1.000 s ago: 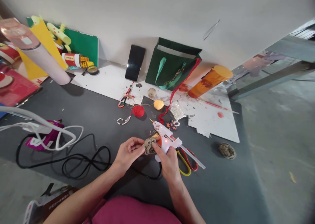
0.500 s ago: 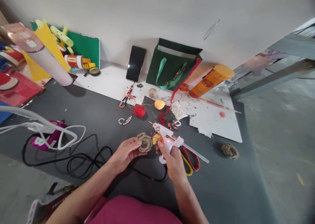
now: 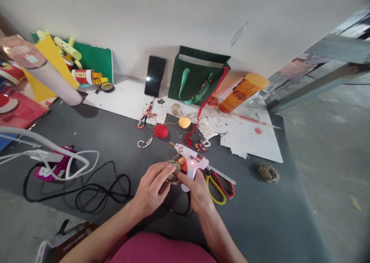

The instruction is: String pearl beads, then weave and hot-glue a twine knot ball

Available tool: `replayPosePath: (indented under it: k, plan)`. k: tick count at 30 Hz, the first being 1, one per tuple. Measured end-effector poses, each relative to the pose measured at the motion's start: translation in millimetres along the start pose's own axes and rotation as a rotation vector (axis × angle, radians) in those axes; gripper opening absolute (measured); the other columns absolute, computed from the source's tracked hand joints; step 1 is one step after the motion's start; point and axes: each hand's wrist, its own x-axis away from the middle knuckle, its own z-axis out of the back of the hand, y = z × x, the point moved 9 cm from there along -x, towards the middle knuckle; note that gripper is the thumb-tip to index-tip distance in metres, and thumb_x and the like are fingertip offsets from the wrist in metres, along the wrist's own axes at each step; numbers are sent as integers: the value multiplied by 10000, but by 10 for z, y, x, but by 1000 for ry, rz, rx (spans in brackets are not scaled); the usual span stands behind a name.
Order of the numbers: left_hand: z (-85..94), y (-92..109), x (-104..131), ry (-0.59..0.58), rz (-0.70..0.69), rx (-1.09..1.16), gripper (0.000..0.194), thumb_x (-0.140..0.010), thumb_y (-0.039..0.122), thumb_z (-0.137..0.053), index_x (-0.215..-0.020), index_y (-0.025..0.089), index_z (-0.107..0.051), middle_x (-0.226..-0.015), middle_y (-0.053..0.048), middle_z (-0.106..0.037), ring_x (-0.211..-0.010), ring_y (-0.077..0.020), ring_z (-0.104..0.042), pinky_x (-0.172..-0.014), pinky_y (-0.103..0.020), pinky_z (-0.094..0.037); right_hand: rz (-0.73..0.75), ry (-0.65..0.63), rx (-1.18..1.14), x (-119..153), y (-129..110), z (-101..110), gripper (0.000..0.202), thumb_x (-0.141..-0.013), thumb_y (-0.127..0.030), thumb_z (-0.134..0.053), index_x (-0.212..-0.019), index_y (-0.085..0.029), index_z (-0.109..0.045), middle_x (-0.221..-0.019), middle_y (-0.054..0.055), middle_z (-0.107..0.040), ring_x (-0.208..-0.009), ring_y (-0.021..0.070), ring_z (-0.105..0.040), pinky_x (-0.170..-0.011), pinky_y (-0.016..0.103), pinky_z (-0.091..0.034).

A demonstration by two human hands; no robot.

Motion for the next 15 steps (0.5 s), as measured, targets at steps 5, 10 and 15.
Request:
replayPosePath:
  k: [5,10,15]
  plan:
    - [3,-195,-98,19,335,336,567,-721,259,-735,-1263,206,-579,-1217,-128,-612,-1124,-280,-561,-988,-415,-426,33,21,82,-19,-51,50,333,-606,-296,-804,-883,-167,-670,-791,32,-733,-756,237,-686,-754,379,-542]
    - [-238,-445,-105,-147,647,553,416,-657,342,-792,-1003,129,-705,-972,-105,-732,-910,-235,-656,-900,-380,-472,124,19,230,-30,-127,48,274,-635,-280,-767,-870,-175,-674,-869,56,-734,-836,254,-683,-804,397,-538]
    - [-167,-461,-130,-59,574,502,377,-642,285,-801,-984,144,-724,-968,-91,-740,-890,-222,-665,-877,-363,-489,143,30,256,-56,-115,83,244,-697,-309,-741,-891,-173,-685,-926,73,-738,-878,258,-683,-813,387,-531]
